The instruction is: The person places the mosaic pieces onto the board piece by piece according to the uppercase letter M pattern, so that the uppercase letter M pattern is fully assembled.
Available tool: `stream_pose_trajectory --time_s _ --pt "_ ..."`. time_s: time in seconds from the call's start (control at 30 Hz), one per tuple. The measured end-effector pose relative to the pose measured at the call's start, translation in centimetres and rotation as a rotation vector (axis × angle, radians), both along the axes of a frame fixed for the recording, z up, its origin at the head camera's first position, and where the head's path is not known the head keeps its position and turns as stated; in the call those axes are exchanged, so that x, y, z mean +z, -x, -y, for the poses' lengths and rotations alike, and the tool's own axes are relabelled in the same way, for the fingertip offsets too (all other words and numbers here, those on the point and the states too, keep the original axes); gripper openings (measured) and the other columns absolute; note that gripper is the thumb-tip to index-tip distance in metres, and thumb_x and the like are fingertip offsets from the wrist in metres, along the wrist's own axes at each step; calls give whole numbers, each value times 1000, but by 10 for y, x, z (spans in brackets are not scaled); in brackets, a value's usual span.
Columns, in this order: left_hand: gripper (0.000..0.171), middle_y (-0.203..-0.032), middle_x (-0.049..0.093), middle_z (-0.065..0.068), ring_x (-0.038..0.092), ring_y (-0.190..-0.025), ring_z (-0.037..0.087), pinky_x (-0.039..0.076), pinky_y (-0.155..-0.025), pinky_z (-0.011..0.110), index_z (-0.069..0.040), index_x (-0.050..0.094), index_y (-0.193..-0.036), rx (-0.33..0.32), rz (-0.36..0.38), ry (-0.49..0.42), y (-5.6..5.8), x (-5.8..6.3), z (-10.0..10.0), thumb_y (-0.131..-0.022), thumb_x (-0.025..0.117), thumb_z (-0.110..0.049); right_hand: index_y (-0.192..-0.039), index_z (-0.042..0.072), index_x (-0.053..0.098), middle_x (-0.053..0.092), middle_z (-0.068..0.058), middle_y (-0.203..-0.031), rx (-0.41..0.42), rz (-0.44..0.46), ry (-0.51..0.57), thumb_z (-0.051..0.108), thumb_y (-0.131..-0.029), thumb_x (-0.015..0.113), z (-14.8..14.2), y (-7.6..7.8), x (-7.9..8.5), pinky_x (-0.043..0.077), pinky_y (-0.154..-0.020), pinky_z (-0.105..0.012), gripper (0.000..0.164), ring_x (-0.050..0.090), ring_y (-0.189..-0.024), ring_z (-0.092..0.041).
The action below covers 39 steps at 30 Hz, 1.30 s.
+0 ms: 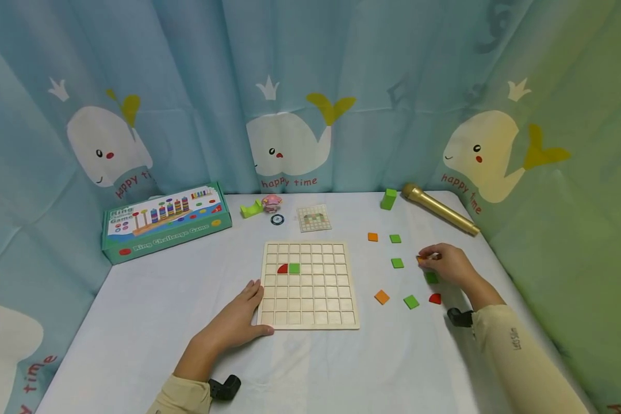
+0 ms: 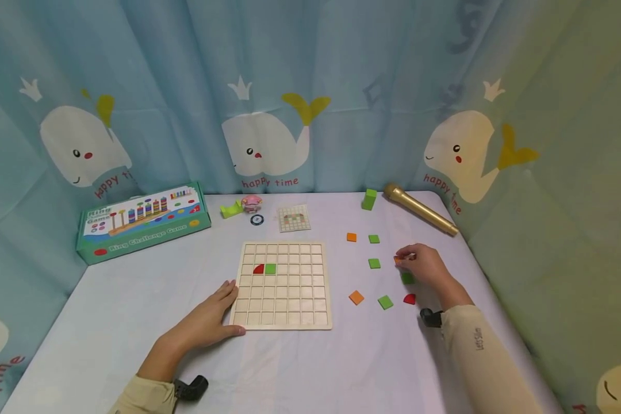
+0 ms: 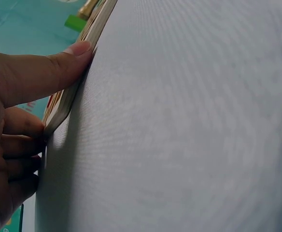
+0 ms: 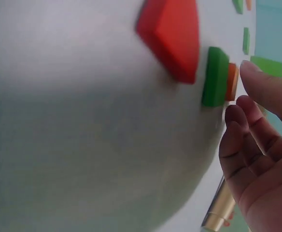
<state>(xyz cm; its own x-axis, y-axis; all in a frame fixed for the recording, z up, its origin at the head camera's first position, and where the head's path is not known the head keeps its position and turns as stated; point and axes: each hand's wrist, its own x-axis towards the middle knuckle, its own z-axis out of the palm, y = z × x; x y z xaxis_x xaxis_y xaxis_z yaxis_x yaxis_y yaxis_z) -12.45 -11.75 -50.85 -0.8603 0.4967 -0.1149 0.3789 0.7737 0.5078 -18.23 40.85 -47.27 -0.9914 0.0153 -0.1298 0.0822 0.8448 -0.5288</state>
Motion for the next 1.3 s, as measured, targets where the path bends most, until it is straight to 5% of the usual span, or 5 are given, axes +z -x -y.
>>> stream_pose_trajectory --time_s 0.2,0.73,1.3 --pt "100 -164 23 16 16 -152 31 27 -118 46 4 31 -155 0 7 1 0 0 1 -83 81 -45 -124 -3 68 62 -21 -113 -3 38 -15 20 -93 74 -5 3 -3 48 -78 -42 39 54 -96 -33" --pt "100 -164 24 16 17 -152 31 28 -118 46 4 32 -155 8 10 4 -1 1 1 -83 81 -46 -110 -1 69 67 -21 -109 -13 -5 4 12 -94 72 -3 2 3 50 -77 -39 21 61 -97 -35" --pt "100 -164 23 16 17 -152 31 29 -117 47 4 32 -155 12 17 -3 0 0 1 -83 80 -47 -113 1 71 69 -16 -110 -11 12 57 15 -95 71 21 14 8 51 -74 -34 23 61 -95 -29"
